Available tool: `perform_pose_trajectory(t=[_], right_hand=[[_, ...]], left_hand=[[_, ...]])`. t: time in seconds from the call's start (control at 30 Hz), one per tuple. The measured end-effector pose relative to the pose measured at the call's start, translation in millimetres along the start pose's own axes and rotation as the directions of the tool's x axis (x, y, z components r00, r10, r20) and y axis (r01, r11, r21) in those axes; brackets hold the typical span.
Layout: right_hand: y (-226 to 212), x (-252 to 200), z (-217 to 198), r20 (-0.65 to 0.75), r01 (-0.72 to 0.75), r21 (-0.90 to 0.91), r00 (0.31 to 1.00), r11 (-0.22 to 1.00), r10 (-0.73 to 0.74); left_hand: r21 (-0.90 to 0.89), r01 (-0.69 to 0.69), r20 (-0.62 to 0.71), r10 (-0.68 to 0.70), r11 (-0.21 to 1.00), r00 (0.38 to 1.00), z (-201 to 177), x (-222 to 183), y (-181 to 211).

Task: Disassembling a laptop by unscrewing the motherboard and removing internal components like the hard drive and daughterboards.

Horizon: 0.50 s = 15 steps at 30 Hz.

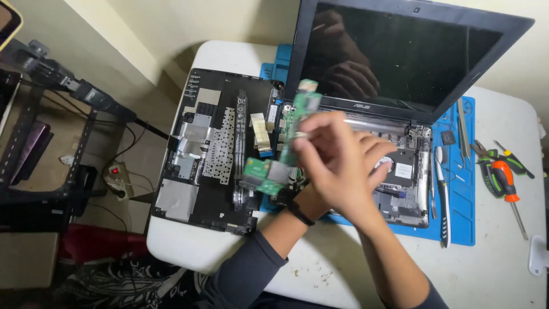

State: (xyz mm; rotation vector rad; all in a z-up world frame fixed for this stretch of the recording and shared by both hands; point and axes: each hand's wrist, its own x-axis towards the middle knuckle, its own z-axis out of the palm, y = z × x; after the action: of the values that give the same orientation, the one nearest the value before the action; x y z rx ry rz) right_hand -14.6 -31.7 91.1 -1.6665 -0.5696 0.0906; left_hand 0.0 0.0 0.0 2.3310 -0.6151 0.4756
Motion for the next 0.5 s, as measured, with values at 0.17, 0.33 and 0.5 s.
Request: perform_pose_trajectory(t=[0.17, 0.33, 0.5], right_hand=[[53, 20, 48, 0.154, -0.109, -0.121, 0.98, 0.987, 0.127], [84, 27, 61, 0.227, -0.222, -0.18, 0.939, 0.958, 0.26], [78, 28, 60, 0.225, -0.167, -0.307, 0.944, 0.937, 0.242]], left_hand=[[0.043, -0.152, -0.221, 0.158, 0.987, 0.963, 67, -4, -16], [0.04, -0.166, -0.184, 0.171, 0.985, 0.968, 60, -5, -17], [0.07, -0.185, -0.149, 0.194, 0.98, 0.97, 59, -5, -17]])
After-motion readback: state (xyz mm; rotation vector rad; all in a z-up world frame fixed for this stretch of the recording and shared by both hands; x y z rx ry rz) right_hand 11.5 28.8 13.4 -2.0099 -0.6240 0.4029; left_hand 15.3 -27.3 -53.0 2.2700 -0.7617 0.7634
